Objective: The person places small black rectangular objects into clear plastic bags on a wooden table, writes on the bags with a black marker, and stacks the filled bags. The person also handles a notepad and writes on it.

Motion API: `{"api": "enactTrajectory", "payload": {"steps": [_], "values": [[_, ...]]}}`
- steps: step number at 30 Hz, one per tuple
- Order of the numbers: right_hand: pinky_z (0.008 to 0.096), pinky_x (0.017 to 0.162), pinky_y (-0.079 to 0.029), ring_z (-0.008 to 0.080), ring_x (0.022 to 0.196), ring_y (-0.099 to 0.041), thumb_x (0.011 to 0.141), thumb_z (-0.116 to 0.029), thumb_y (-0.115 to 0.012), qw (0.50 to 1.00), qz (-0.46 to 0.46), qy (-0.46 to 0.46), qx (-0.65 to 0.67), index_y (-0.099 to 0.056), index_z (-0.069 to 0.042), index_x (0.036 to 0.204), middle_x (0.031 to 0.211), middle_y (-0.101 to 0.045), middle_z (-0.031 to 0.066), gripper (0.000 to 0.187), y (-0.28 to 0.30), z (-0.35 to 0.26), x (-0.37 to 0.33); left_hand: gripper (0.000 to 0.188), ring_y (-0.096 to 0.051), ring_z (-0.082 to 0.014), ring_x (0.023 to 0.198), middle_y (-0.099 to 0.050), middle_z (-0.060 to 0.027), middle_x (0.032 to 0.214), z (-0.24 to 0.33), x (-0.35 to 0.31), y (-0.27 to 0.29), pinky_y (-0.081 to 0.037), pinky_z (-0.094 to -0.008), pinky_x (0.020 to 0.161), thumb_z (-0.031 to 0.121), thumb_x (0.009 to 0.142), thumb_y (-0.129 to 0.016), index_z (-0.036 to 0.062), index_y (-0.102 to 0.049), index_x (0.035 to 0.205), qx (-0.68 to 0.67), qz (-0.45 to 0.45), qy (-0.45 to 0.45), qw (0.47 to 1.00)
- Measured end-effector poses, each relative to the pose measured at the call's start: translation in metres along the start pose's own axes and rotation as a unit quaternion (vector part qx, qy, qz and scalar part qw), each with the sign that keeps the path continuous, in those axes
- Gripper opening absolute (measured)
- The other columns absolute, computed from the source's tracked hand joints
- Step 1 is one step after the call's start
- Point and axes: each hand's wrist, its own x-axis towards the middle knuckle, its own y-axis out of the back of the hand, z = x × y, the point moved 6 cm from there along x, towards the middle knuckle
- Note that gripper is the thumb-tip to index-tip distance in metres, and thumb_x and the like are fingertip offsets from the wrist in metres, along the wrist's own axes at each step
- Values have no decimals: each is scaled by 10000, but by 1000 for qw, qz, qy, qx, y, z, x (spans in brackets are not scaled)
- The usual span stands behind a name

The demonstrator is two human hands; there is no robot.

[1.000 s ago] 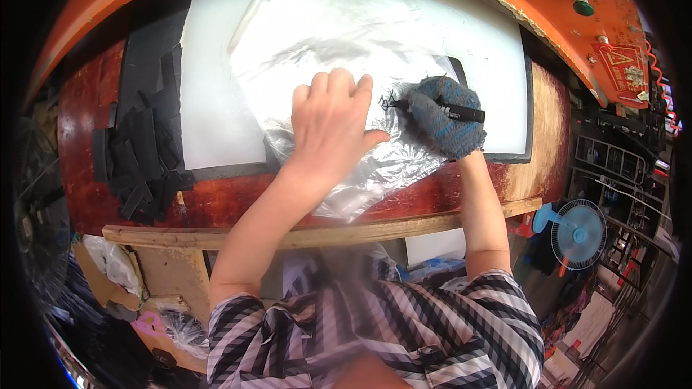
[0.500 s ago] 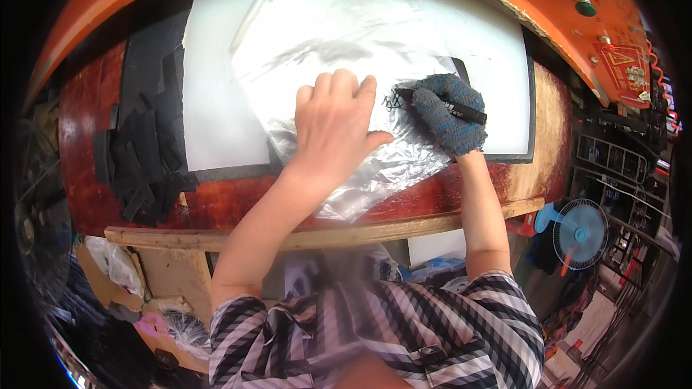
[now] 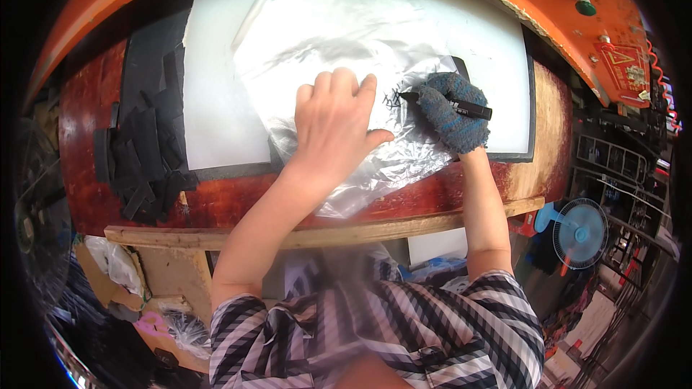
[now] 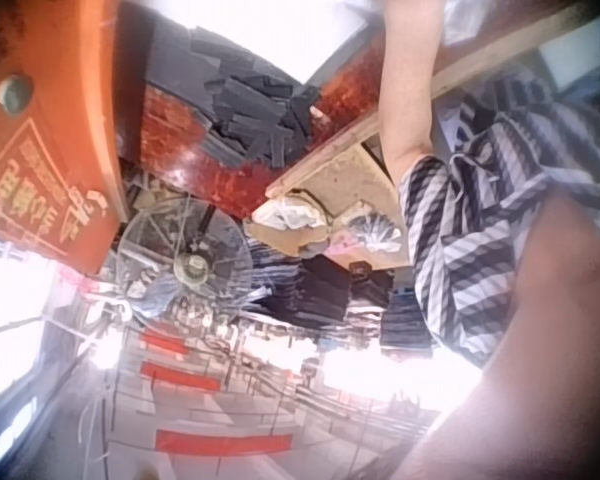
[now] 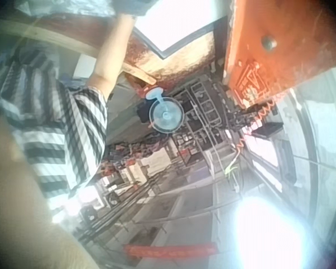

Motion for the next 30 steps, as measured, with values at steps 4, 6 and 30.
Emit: {"api": "enactTrajectory", "payload": {"steps": [4,6,30], "values": [[301,615,-480,155,654,-593,811,-210,-666,999,16,48,-4,-675,-37,825,743,-645,68,174,2,-5,0,683,-464,-204,849,-477,-46,894,-1,0,-1,-327,-341,704,376,548,-835,80,-632,1129,0,-6,6,1000],[304,601,-480,165,633,-595,817,-219,-640,1000,13,8,-10,-680,-31,837,716,-639,80,193,1,0,-1,682,-464,-202,849,-478,-45,894,0,1,0,-327,-340,705,378,548,-836,79,-634,1126,1,-1,3,1000],[347,740,-504,238,823,-652,792,-145,-678,997,17,32,-69,-677,-22,838,853,-672,131,132,2,-1,-4,683,-461,-195,844,-478,-41,891,-1,1,-1,-319,-329,697,381,548,-838,75,-640,1126,1,-2,0,1000]]}}
